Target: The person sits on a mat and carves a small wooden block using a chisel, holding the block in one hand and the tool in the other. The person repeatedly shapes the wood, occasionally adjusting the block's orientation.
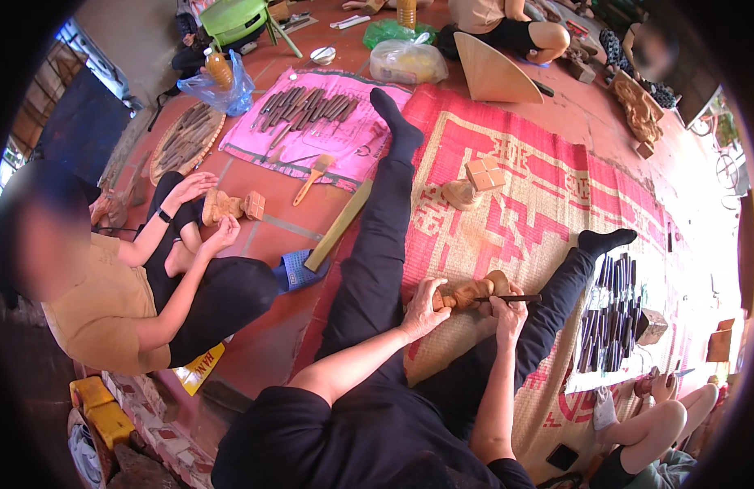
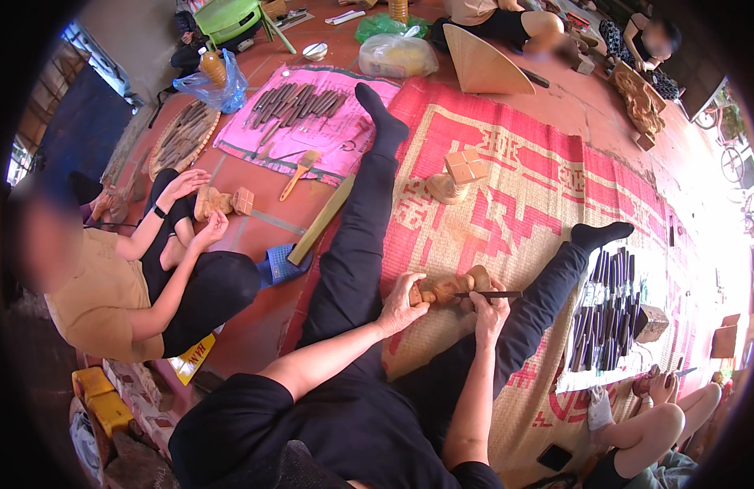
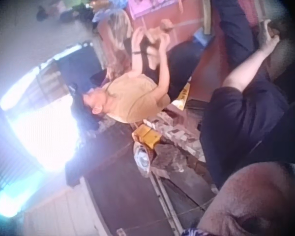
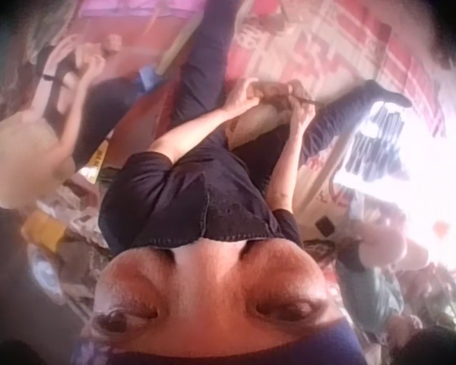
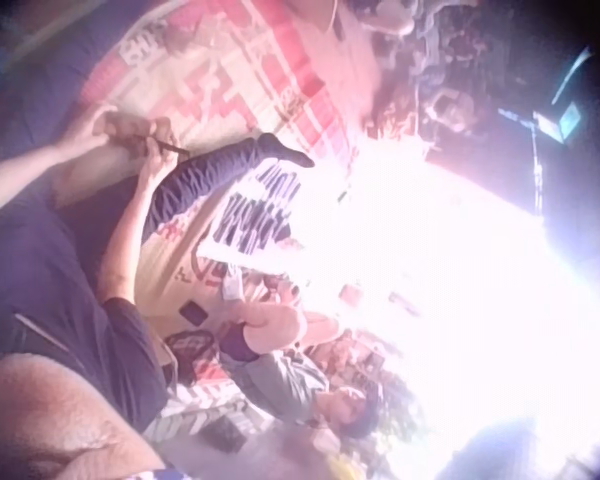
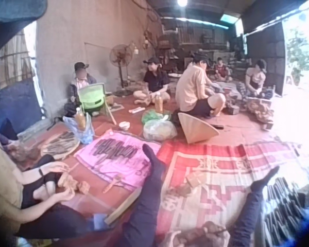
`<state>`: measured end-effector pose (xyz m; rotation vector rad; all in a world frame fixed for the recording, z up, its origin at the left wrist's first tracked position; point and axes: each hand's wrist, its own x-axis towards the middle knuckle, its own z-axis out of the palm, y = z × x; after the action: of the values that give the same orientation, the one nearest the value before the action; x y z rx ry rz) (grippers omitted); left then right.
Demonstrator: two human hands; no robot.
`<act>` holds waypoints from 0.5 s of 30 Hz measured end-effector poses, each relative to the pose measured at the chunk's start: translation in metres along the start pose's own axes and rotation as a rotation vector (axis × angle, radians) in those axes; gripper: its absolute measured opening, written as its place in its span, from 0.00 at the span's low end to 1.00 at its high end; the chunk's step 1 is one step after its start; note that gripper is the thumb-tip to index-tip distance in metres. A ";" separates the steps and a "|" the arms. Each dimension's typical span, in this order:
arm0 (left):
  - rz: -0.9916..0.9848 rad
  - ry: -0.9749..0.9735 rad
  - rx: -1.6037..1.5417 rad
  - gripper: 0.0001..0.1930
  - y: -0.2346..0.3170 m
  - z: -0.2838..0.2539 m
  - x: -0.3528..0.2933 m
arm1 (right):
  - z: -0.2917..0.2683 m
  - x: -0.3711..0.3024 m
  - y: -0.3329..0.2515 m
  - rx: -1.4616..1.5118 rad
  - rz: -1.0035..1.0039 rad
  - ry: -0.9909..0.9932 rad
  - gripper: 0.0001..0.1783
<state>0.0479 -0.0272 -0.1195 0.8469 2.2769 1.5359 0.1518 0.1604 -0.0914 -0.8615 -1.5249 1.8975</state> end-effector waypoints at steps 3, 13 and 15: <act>-0.018 -0.002 0.004 0.33 0.000 0.002 -0.003 | 0.002 -0.004 0.008 -0.035 -0.096 -0.040 0.27; -0.007 0.012 -0.006 0.33 -0.004 -0.001 0.005 | 0.003 0.002 0.002 0.055 0.019 -0.069 0.26; 0.003 0.025 0.005 0.33 -0.005 0.000 0.006 | 0.007 0.005 0.004 -0.086 -0.096 -0.067 0.27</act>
<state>0.0419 -0.0249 -0.1233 0.8380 2.2992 1.5508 0.1432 0.1590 -0.0948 -0.7542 -1.6682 1.8198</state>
